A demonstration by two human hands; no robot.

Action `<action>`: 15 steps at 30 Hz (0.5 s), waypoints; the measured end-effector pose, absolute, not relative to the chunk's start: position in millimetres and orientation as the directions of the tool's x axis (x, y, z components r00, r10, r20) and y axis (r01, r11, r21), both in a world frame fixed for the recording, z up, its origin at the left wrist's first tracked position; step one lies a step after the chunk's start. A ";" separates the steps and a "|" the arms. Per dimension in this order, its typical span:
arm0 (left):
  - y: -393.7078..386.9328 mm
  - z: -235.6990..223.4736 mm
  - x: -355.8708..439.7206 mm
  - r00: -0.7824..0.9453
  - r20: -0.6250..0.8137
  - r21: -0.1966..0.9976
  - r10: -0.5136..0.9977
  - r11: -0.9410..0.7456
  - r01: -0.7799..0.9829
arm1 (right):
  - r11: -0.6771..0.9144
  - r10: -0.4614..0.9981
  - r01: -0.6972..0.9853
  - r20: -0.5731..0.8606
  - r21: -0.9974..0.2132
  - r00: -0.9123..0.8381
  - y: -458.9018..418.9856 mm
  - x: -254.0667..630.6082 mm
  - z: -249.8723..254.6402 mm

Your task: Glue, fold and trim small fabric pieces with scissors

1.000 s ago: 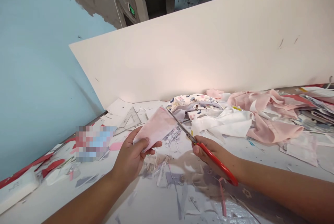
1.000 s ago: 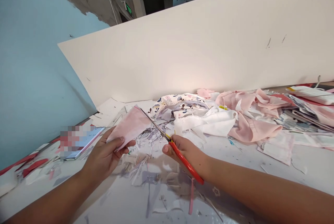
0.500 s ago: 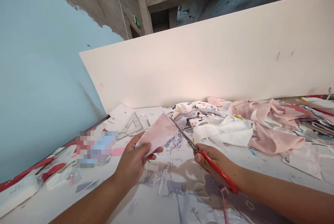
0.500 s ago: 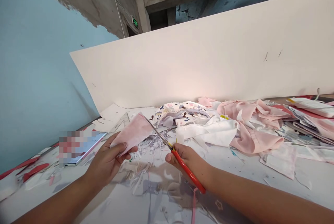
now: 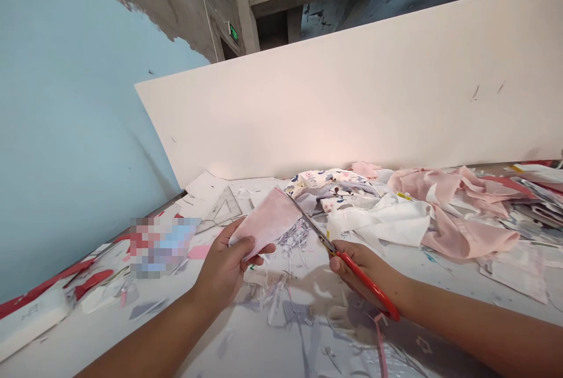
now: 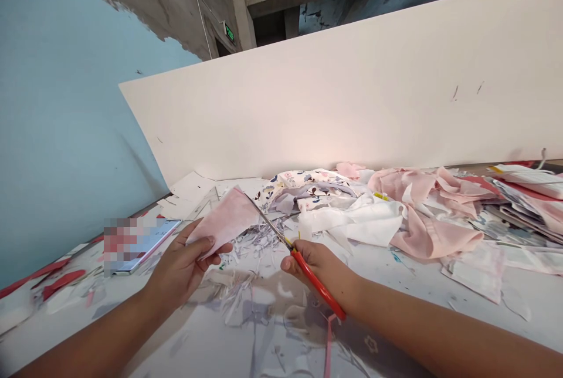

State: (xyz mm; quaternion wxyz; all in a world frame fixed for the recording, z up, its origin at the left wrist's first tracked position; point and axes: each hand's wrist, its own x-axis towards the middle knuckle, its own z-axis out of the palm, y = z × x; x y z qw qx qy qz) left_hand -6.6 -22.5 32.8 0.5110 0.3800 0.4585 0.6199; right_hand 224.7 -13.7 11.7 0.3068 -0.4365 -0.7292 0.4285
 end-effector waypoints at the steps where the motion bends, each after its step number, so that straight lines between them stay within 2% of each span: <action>1: -22.6 33.0 -6.7 -0.190 0.004 0.957 0.982 -0.059 -0.284 | 0.240 0.899 0.379 0.058 -0.894 -0.434 -13.4 225.1 11.2; 15: -20.5 31.3 -8.1 -0.172 0.040 0.958 0.984 -0.086 -0.273 | 0.060 0.922 0.336 -0.077 -0.940 -0.380 -4.4 226.1 -5.5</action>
